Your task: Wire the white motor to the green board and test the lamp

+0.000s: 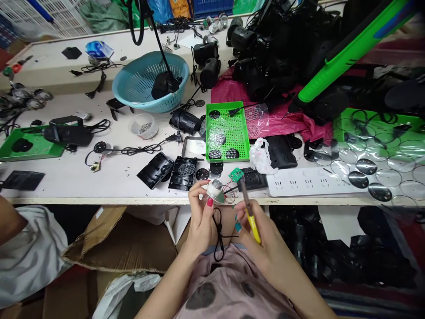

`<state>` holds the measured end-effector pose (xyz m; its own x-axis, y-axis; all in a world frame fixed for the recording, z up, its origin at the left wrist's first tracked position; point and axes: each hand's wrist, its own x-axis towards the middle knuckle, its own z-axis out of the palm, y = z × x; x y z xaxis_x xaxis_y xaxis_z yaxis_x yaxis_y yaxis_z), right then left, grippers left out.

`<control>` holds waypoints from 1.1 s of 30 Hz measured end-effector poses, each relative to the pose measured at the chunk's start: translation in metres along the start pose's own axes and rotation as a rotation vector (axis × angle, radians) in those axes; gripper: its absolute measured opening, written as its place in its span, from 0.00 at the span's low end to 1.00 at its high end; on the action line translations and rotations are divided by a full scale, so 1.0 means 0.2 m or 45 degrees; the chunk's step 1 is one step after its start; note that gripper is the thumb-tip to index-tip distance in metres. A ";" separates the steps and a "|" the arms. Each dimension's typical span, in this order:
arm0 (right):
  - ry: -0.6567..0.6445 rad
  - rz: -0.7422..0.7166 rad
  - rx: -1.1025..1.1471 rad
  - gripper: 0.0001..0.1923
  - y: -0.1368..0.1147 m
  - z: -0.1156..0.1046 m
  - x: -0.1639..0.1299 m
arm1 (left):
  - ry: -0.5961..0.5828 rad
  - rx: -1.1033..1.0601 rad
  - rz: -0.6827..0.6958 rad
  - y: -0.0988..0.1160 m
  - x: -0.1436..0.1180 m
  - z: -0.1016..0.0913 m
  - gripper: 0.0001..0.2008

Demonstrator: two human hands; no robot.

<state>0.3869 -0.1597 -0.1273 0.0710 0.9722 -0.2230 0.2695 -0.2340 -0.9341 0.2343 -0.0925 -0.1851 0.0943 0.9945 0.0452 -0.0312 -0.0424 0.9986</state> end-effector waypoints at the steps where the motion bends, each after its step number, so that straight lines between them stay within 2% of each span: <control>1: -0.060 -0.010 -0.021 0.10 -0.01 0.00 -0.01 | -0.016 -0.026 -0.011 0.00 0.00 0.00 0.12; 5: -0.179 -0.045 -0.066 0.12 -0.04 0.02 0.01 | -0.134 -0.186 -0.054 0.00 0.01 0.00 0.09; 9: -0.165 -0.062 -0.201 0.19 -0.04 0.01 0.02 | -0.189 -0.336 0.005 0.01 0.03 -0.02 0.15; 13: -0.159 -0.137 -0.359 0.22 -0.03 -0.03 0.01 | -0.147 -0.156 0.190 0.00 0.06 -0.06 0.15; 18: -0.325 -0.127 -0.324 0.25 -0.02 -0.09 0.01 | -0.186 0.042 0.481 -0.02 0.10 -0.11 0.13; 21: -0.359 -0.152 -0.291 0.22 0.00 -0.10 0.01 | -0.218 0.086 0.519 -0.03 0.10 -0.14 0.14; 24: -0.288 -0.209 -0.277 0.19 0.01 -0.11 0.00 | -0.246 0.089 0.535 -0.04 0.10 -0.15 0.13; 26: -0.264 -0.213 -0.286 0.20 0.01 -0.10 0.00 | -0.254 0.084 0.564 -0.05 0.10 -0.16 0.13; 30: -0.348 -0.180 -0.357 0.26 0.01 -0.10 0.00 | -0.205 0.170 0.640 -0.06 0.11 -0.18 0.12; 33: -0.309 -0.225 -0.418 0.27 0.02 -0.10 0.00 | -0.250 0.114 0.682 -0.04 0.11 -0.18 0.13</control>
<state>0.4062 -0.1600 -0.1250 -0.2204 0.9616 -0.1635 0.5509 -0.0156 -0.8344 0.2000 -0.0676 -0.1937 0.2716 0.7960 0.5410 -0.0420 -0.5518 0.8329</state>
